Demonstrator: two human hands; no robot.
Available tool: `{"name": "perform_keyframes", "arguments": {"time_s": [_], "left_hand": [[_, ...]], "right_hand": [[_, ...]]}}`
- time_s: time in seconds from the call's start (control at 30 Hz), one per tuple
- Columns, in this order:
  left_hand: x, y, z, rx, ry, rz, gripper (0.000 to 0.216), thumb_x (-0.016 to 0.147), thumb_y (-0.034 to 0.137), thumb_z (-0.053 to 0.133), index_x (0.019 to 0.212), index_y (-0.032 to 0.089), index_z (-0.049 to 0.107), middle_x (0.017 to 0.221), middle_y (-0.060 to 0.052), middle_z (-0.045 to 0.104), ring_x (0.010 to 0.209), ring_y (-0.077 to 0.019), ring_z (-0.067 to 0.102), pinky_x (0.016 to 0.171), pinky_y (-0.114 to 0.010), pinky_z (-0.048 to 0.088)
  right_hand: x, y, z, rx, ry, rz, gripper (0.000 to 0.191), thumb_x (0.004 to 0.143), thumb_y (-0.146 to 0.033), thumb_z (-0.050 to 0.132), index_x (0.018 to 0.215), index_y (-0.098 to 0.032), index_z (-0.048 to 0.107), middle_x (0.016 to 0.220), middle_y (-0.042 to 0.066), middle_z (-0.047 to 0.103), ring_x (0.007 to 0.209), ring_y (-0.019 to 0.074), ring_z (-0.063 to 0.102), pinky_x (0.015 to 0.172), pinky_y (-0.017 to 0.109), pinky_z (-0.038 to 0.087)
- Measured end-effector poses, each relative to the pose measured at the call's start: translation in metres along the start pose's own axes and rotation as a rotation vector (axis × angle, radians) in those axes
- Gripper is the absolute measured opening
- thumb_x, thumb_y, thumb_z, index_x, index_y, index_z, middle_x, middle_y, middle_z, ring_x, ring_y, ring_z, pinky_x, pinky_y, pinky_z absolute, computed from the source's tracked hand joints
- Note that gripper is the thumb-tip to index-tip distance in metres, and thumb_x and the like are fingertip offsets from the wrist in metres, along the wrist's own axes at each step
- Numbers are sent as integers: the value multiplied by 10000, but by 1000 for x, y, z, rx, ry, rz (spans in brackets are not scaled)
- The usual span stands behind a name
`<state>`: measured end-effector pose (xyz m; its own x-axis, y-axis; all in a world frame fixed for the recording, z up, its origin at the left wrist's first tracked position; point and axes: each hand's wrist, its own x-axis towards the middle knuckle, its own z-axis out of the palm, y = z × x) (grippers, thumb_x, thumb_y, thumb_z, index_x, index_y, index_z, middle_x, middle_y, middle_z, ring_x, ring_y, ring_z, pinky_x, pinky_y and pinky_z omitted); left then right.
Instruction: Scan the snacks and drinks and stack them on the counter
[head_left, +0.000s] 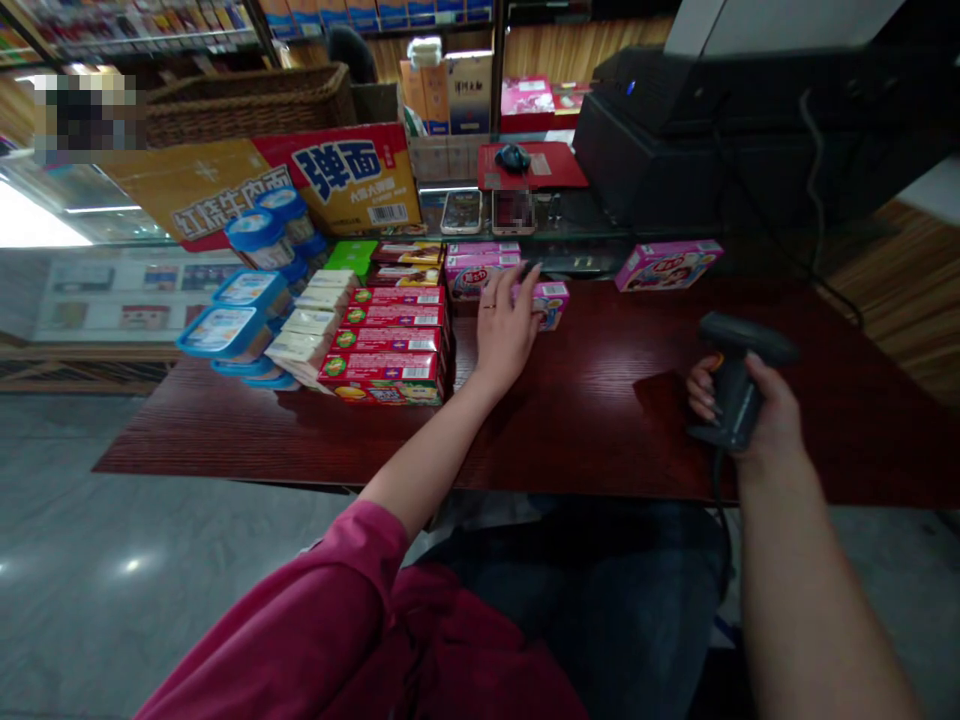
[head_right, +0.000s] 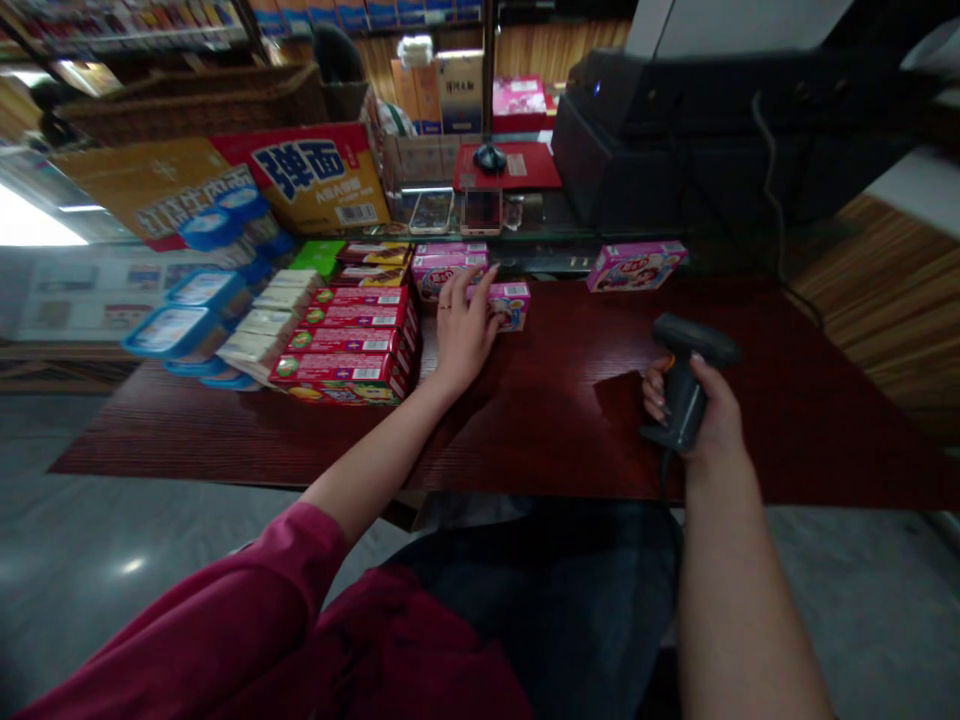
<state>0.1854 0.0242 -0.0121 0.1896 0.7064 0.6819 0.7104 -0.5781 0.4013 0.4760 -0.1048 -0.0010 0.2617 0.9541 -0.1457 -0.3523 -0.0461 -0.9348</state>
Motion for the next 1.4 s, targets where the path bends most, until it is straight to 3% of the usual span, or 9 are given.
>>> {"name": "perform_keyframes", "arguments": {"time_s": [0.23, 0.37, 0.57, 0.77, 0.93, 1.03, 1.17, 1.27, 1.4], "left_hand": [[12, -16, 2, 102, -188, 154, 521, 1006, 90, 404, 1488, 238, 533, 1519, -77, 579, 1475, -261, 471, 1306, -492, 296], [11, -28, -6, 132, -134, 57, 548, 994, 30, 351, 1467, 232, 543, 1551, -76, 552, 1490, -258, 456, 1313, -533, 260], [13, -41, 1, 89, 52, -146, 500, 975, 34, 403, 1408, 210, 579, 1466, -134, 582, 1451, -275, 478, 1215, -462, 422], [16, -41, 0, 103, 33, -192, 490, 977, 18, 378, 1367, 215, 599, 1409, -120, 615, 1474, -271, 449, 1259, -470, 367], [13, -27, 2, 56, 89, -190, 516, 978, 36, 396, 1445, 213, 524, 1512, -140, 510, 1542, -289, 352, 1280, -518, 324], [8, -3, 20, 4, 24, -49, 537, 973, 54, 432, 1472, 240, 502, 1512, -131, 492, 1520, -292, 368, 1286, -519, 319], [8, 41, 70, -149, -270, 185, 637, 900, 73, 601, 1506, 197, 447, 1469, -156, 501, 1437, -293, 455, 1217, -448, 427], [23, 64, 117, -291, -361, 37, 743, 849, 125, 718, 1515, 132, 387, 1480, -222, 463, 1415, -341, 487, 1170, -493, 458], [61, 78, 171, -444, -207, -347, 560, 867, 199, 738, 1361, 128, 484, 1395, -231, 535, 1344, -324, 570, 1141, -488, 463]], "right_hand": [[-1, -3, 7, -37, 44, 4, 387, 609, -576, 796, 713, -224, 674, 689, 28, 396, 524, 112, 343, 447, 298, 141], [-1, -3, 7, -68, 24, -12, 393, 621, -594, 786, 725, -236, 662, 685, 24, 390, 516, 114, 344, 459, 317, 119], [1, -1, 3, -55, 41, 5, 381, 647, -581, 774, 731, -226, 665, 710, 25, 389, 536, 124, 333, 455, 304, 139], [3, 1, -1, -27, 18, 13, 354, 681, -561, 753, 748, -224, 667, 705, 28, 400, 542, 128, 327, 430, 274, 164], [5, 4, -5, 40, -24, -4, 345, 718, -527, 757, 780, -200, 665, 694, 21, 440, 543, 113, 359, 402, 254, 212], [7, 6, -8, 77, -65, 12, 338, 743, -511, 759, 824, -198, 661, 697, 13, 479, 540, 110, 378, 389, 239, 265], [9, 8, -11, 127, -90, 12, 341, 753, -496, 773, 848, -197, 640, 676, -4, 496, 518, 102, 403, 379, 215, 324], [10, 9, -14, 192, -73, -20, 332, 769, -489, 773, 856, -205, 623, 672, -11, 508, 502, 99, 417, 369, 202, 340], [16, 11, -18, 253, -71, -41, 334, 789, -498, 771, 857, -216, 605, 668, -20, 508, 491, 96, 421, 360, 189, 349]]}}
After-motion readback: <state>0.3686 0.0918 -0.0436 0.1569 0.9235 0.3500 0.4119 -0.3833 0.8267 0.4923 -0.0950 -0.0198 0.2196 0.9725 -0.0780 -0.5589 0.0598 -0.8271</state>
